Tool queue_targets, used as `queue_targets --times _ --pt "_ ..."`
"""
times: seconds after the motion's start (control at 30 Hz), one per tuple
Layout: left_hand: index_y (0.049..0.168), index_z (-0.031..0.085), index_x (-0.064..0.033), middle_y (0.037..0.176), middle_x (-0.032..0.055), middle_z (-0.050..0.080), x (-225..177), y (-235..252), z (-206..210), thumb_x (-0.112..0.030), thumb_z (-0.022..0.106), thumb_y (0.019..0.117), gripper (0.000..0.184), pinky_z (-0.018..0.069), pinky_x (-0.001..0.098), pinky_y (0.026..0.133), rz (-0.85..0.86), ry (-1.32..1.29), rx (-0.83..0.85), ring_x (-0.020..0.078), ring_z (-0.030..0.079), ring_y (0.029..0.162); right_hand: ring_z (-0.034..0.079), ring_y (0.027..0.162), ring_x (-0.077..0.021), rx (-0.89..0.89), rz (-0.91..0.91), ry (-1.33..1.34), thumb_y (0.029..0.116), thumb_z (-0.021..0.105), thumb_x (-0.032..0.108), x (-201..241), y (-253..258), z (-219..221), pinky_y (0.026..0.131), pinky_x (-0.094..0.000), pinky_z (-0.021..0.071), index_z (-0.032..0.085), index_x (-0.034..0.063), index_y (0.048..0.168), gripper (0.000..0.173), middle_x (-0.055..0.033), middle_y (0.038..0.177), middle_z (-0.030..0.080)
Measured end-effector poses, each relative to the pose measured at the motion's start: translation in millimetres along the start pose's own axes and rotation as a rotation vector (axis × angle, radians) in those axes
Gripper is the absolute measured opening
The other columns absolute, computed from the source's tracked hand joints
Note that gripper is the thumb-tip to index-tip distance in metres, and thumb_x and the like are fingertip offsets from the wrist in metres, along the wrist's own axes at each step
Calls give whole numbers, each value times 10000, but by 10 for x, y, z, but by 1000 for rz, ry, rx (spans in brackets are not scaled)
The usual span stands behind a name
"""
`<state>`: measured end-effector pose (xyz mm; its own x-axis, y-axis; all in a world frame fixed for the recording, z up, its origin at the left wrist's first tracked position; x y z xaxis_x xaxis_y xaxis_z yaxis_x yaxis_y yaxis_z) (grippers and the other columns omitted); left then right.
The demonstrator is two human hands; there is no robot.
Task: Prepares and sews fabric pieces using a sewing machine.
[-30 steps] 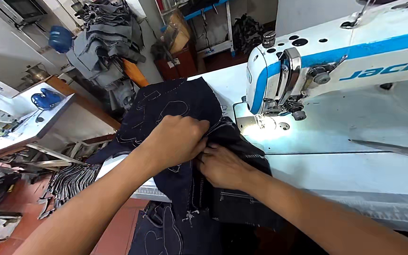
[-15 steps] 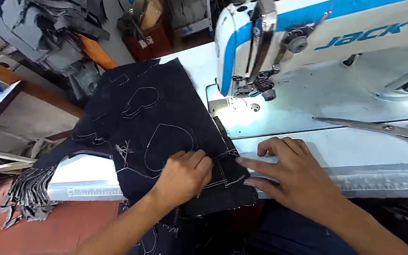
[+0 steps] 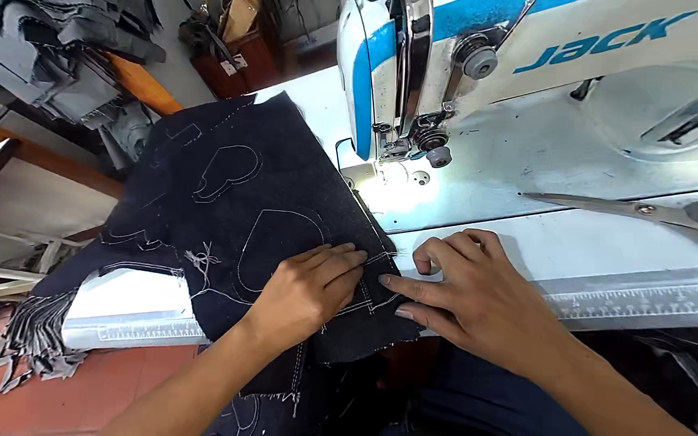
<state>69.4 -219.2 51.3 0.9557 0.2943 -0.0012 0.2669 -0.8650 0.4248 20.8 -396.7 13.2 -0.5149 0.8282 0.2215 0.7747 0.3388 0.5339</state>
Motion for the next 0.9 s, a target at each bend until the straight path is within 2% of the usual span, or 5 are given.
queue_targets --times 0.2,0.43,0.77,0.83,0.9 --pt "964 768 -40 1119 80 765 68 77 19 -107 614 980 168 568 329 1018 -79 -69 -58 193 697 1174 560 920 -171 17 7 23 1034 426 586 -43 -14 -5 909 -504 387 719 488 1234 368 41 952 596" --pt "993 772 -45 1139 71 767 53 33 97 -113 596 987 189 554 362 1051 -82 -61 -68 198 696 1186 561 787 -165 -106 -78 53 1032 543 498 14 -81 -91 882 -462 392 782 294 1147 335 15 784 582" --pt "1063 736 -21 1180 103 753 -114 14 30 -86 564 1024 188 550 391 1055 60 55 7 228 681 1217 545 807 -163 -79 -41 50 1018 535 549 -37 -71 -71 881 -452 397 773 345 1168 347 16 827 575" --pt "1067 729 -12 1169 114 755 -134 30 10 -75 562 1025 183 559 386 1041 70 48 14 235 691 1199 564 852 -171 -82 -35 60 1020 528 548 -38 -61 -63 880 -451 403 767 348 1169 345 8 898 607" --pt "1069 723 -11 1166 117 756 -146 34 30 -75 557 1028 183 567 377 1024 69 32 37 236 698 1185 608 1031 -196 -64 -28 43 1027 514 544 -21 -56 -57 940 -474 422 762 341 1165 349 16 1139 679"
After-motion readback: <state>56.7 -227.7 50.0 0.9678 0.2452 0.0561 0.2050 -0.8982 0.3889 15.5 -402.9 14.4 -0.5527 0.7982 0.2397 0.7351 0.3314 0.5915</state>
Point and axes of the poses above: each hand's wrist, its own y-axis towards the middle knuckle, its own z-axis out of the palm, x = y × z, the point moved 7 cm from there along y, towards the middle knuckle
